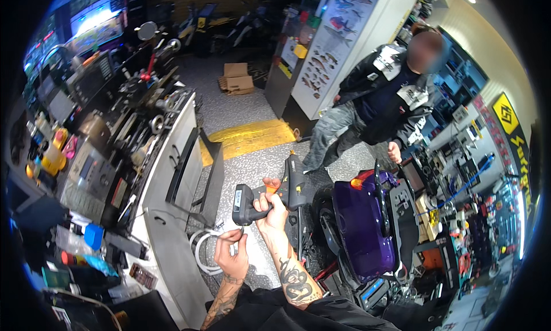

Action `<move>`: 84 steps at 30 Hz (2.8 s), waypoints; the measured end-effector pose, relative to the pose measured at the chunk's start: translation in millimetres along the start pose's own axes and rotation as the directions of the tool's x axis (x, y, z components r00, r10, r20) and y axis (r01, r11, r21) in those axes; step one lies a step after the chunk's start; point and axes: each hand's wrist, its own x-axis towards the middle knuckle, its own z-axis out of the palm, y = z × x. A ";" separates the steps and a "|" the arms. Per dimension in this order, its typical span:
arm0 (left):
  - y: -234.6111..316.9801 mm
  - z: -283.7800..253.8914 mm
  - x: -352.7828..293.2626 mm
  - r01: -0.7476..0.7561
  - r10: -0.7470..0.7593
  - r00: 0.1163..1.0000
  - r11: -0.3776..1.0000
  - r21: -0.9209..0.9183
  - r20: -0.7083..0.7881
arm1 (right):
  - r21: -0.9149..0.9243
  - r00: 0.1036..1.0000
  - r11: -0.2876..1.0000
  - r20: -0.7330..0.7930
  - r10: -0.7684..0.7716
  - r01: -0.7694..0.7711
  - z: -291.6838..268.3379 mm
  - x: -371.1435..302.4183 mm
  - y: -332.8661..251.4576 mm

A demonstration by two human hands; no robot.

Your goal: The person works on a motorcycle engine, using pliers to remove a small metal clip from a hose fitting, then retrieves a heat gun and applies heat to a black plastic component. The person manipulates wires and connectors while adjusting parts on the engine.

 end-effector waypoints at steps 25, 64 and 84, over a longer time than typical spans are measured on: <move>-378.3 -155.5 -178.2 0.452 -0.872 -0.142 0.363 0.815 0.468 | -0.478 0.992 0.870 -0.034 0.121 -0.122 -161.0 -286.9 -209.1; 338.3 353.6 -959.1 0.152 0.476 -0.771 0.783 -0.603 0.423 | -0.684 -0.681 0.620 -0.664 -0.310 0.384 -181.6 -680.9 -212.8; 319.1 378.7 -848.6 0.372 0.287 -0.874 0.915 0.158 0.392 | -0.728 -0.041 0.661 -0.666 -0.745 -0.181 -267.5 -887.2 -512.3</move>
